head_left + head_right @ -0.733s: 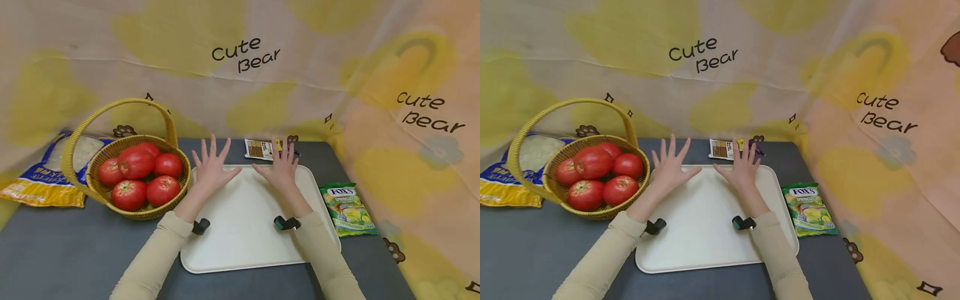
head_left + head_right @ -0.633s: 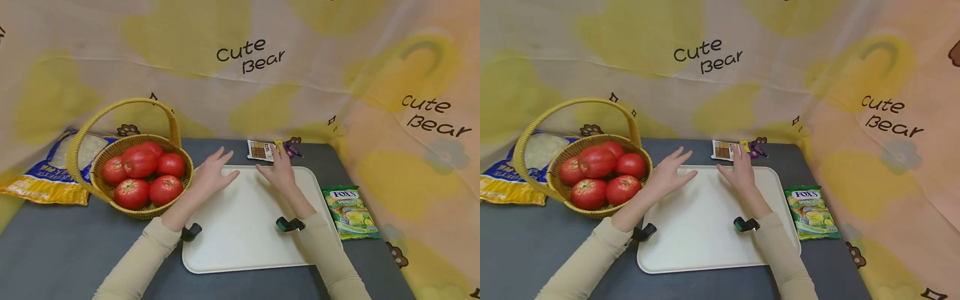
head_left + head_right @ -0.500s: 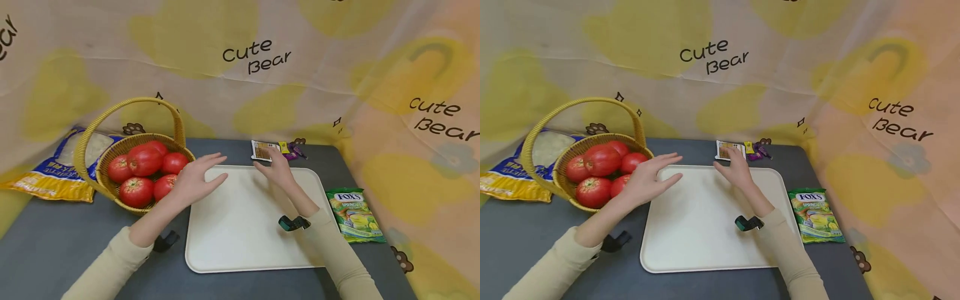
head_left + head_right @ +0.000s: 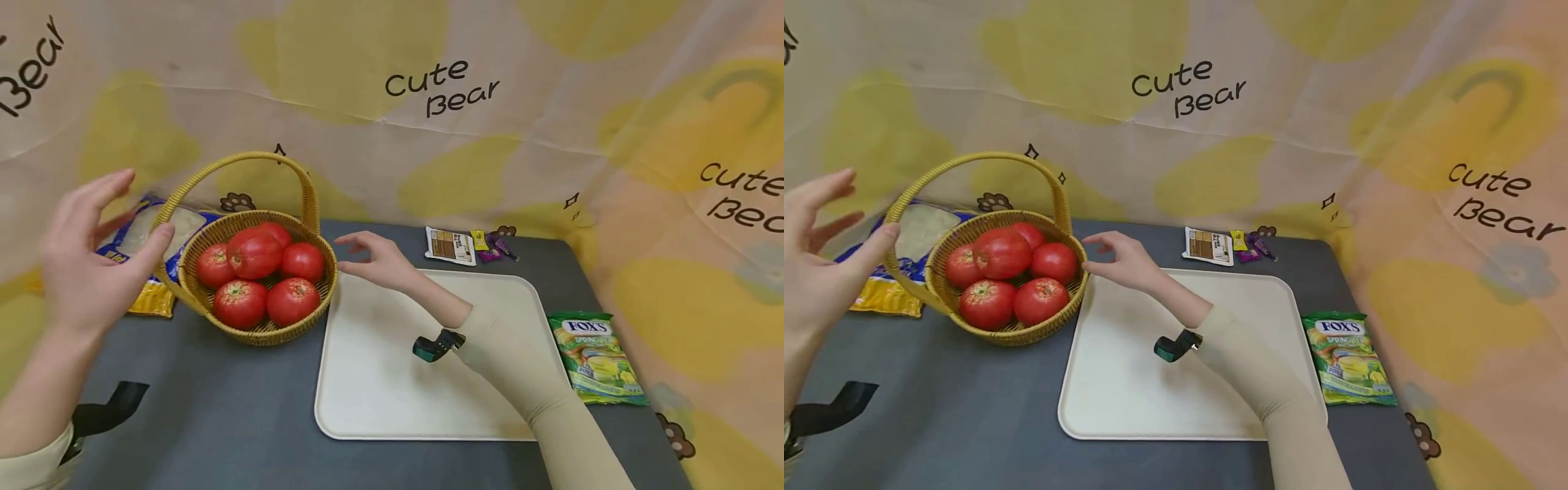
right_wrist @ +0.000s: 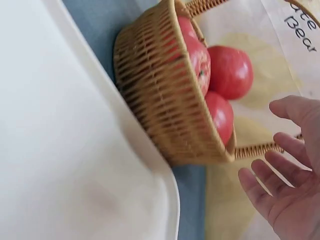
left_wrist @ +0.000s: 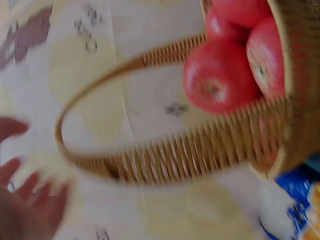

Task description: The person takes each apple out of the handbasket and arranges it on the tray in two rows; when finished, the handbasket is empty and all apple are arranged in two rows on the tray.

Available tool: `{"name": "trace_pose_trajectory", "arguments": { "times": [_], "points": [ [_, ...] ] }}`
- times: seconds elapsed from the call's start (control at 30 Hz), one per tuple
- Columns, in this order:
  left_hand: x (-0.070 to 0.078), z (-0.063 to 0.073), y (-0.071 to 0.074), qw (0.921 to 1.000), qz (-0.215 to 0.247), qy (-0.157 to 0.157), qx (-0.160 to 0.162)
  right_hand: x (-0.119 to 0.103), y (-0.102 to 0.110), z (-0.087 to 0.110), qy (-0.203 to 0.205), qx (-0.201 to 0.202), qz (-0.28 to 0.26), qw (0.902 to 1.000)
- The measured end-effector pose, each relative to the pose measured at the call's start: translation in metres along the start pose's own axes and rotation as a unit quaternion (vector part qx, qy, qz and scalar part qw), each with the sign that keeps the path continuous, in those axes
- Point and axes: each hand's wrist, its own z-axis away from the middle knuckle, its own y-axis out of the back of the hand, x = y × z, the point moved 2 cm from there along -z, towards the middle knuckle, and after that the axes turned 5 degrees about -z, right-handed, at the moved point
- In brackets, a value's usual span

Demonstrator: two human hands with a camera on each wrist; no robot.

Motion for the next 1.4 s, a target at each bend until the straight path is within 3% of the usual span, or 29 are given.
{"name": "trace_pose_trajectory", "arguments": {
  "times": [0.03, 0.1, 0.2, 0.33, 0.4, 0.57, 0.83, 1.1, 1.4],
  "points": [
    [-0.011, 0.001, 0.004, 0.9976, -0.012, 0.042, -0.053, -0.004, -0.005, -0.005, 0.005, -0.01, -0.007, 0.9999],
    [-0.03, 0.003, 0.01, 0.982, -0.049, 0.099, -0.153, -0.01, -0.013, -0.014, 0.012, -0.028, -0.01, 0.9995],
    [-0.054, 0.009, 0.014, 0.9472, -0.101, 0.126, -0.277, -0.018, -0.023, -0.027, 0.018, -0.044, -0.006, 0.9988],
    [-0.076, 0.018, 0.012, 0.9272, -0.079, 0.125, -0.344, -0.024, -0.033, -0.044, 0.012, -0.048, 0.001, 0.9988],
    [-0.082, 0.022, 0.01, 0.9228, -0.057, 0.131, -0.358, -0.025, -0.038, -0.053, 0.008, -0.05, -0.01, 0.9987],
    [-0.088, 0.026, 0.003, 0.9149, -0.053, 0.135, -0.377, -0.032, -0.051, -0.071, -0.015, -0.047, -0.025, 0.9985],
    [-0.091, 0.03, 0.0, 0.9086, -0.045, 0.147, -0.388, -0.042, -0.076, -0.087, -0.058, -0.045, 0.024, 0.997],
    [-0.094, 0.032, 0.001, 0.9099, -0.052, 0.157, -0.38, -0.046, -0.091, -0.09, -0.114, -0.021, 0.062, 0.9913],
    [-0.096, 0.036, 0.0, 0.9106, -0.042, 0.163, -0.377, -0.049, -0.102, -0.092, -0.13, 0.026, 0.119, 0.984]
  ]
}}
